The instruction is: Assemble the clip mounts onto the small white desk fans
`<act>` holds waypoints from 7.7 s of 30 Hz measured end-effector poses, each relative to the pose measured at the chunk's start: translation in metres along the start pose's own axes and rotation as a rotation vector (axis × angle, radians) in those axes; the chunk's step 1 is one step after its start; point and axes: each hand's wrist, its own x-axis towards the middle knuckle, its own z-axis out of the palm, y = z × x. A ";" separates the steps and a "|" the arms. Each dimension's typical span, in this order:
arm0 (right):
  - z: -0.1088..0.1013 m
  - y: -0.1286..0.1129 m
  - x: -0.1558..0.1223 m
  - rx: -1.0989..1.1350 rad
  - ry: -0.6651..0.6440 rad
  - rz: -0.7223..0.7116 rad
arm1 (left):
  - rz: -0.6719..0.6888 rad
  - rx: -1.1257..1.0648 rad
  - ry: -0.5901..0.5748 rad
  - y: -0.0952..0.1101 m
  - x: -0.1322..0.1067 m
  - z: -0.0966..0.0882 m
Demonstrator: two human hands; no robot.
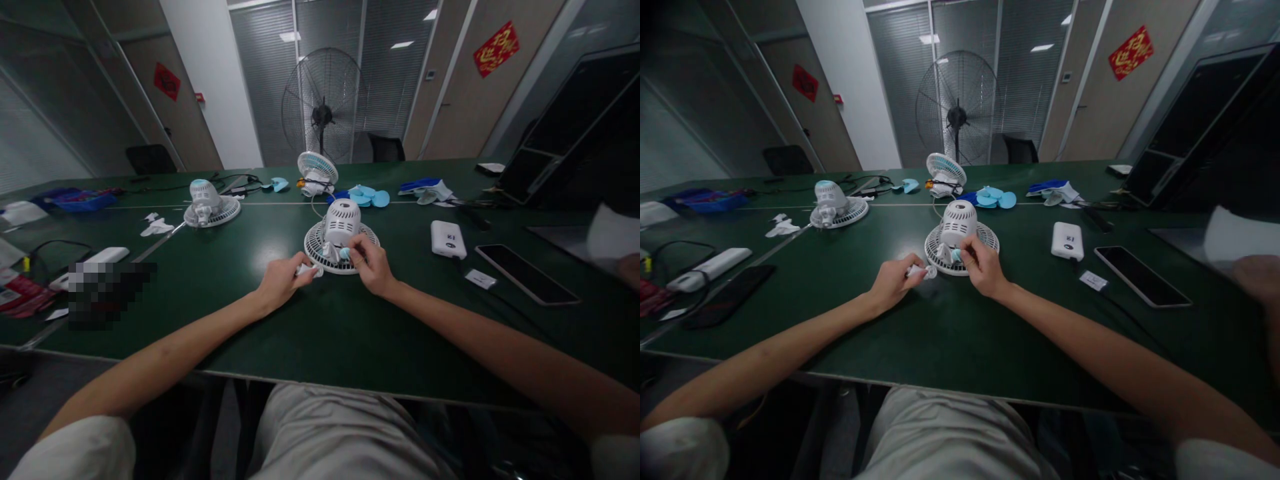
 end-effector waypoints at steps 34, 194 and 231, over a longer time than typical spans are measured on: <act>0.003 -0.004 -0.002 0.181 -0.148 0.053 | 0.282 0.114 -0.224 0.016 0.008 -0.003; -0.004 -0.004 0.005 -0.453 -0.024 -0.347 | 0.336 -0.049 -0.118 0.007 0.011 0.000; -0.001 -0.009 0.006 -0.488 -0.023 -0.399 | 0.341 -0.028 -0.144 0.006 0.012 -0.001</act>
